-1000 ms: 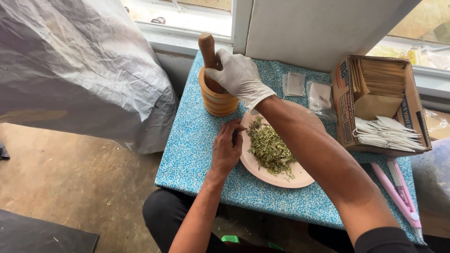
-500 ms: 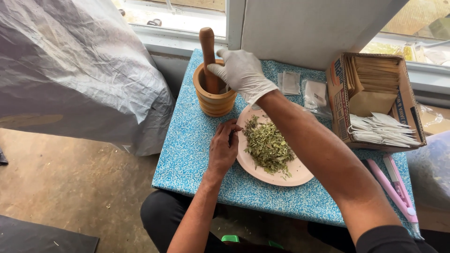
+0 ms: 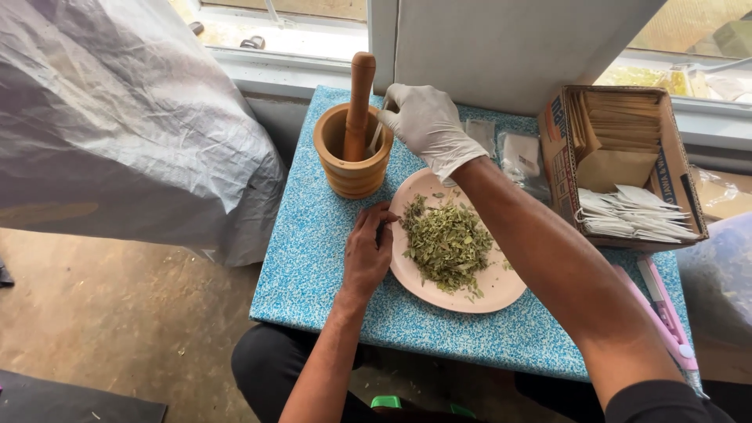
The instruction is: Sorting through dried tea leaves on a plate to remove stems and debris using a spoon and hands.
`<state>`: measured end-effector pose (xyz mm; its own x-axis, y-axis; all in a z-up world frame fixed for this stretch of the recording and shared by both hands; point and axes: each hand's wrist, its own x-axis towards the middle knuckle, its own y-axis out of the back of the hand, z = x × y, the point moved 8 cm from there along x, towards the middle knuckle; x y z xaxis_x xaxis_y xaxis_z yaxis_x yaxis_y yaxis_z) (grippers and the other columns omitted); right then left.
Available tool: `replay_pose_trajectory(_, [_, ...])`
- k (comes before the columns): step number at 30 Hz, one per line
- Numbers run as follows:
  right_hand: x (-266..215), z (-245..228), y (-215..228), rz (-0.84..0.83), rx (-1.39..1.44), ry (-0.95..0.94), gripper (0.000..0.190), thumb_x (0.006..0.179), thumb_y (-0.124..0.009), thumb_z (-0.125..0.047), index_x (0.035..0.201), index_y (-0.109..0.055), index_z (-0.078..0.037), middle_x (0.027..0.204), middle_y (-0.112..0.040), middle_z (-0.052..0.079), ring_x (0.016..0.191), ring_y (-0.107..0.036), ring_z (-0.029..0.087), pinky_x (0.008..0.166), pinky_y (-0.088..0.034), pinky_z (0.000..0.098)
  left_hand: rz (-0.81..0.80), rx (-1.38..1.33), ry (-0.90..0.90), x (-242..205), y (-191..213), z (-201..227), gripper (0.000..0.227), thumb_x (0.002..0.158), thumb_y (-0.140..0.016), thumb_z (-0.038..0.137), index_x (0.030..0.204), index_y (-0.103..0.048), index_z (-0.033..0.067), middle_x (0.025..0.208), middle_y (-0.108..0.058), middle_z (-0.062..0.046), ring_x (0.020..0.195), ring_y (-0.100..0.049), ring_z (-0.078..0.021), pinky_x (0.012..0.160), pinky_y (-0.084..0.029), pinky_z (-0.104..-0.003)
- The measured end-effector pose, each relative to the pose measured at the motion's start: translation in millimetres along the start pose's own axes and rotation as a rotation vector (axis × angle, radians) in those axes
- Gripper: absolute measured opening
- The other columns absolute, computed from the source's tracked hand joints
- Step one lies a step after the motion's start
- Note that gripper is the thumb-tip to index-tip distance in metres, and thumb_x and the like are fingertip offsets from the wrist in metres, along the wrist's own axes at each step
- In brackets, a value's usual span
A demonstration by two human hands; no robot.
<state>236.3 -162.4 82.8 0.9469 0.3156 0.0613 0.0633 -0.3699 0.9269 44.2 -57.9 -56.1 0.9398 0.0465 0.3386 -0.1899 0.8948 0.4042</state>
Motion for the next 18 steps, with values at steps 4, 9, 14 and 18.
replay_pose_trajectory(4, [-7.4, 0.3, 16.0, 0.056, 0.041, 0.031, 0.022, 0.109, -0.071, -0.041, 0.103, -0.075, -0.021, 0.089, -0.082, 0.005, 0.080, -0.072, 0.031, 0.072, -0.055, 0.0526, 0.002, 0.030, 0.010, -0.2, 0.2, -3.2, 0.019, 0.106, -0.063, 0.005, 0.122, -0.071, 0.0126, 0.145, -0.071, -0.005, 0.134, -0.067, -0.0282, 0.101, -0.059, -0.046])
replay_pose_trajectory(9, [-76.8, -31.3, 119.6, 0.579, 0.121, 0.569, 0.012, 0.116, -0.080, -0.005, 0.106, -0.077, -0.010, 0.077, -0.070, -0.001, 0.061, -0.056, 0.012, 0.048, -0.043, 0.0321, 0.030, 0.048, -0.019, 1.4, 2.4, 2.7, 0.020, 0.111, -0.061, 0.012, 0.128, -0.070, 0.0081, 0.151, -0.067, -0.012, 0.135, -0.069, -0.0344, 0.103, -0.058, -0.049])
replay_pose_trajectory(14, [-170.1, 21.8, 168.6, 0.712, -0.026, 0.599, 0.014, 0.125, -0.072, 0.009, 0.117, -0.074, -0.002, 0.089, -0.068, 0.005, 0.071, -0.054, 0.015, 0.061, -0.043, 0.0331, 0.047, 0.084, -0.041, -0.4, 1.8, 1.0, 0.027, 0.111, -0.060, 0.011, 0.137, -0.067, 0.0077, 0.141, -0.072, -0.015, 0.137, -0.064, -0.0365, 0.112, -0.054, -0.052])
replay_pose_trajectory(18, [-232.6, 125.5, 106.0, 0.611, 0.118, 0.294, 0.013, 0.111, -0.079, -0.004, 0.103, -0.078, -0.014, 0.071, -0.069, 0.009, 0.066, -0.071, 0.031, 0.067, -0.055, 0.0361, 0.016, 0.089, 0.027, -1.7, -0.7, -8.2, 0.036, 0.112, -0.062, 0.013, 0.146, -0.069, 0.0215, 0.148, -0.074, -0.011, 0.148, -0.060, -0.0383, 0.134, -0.034, -0.059])
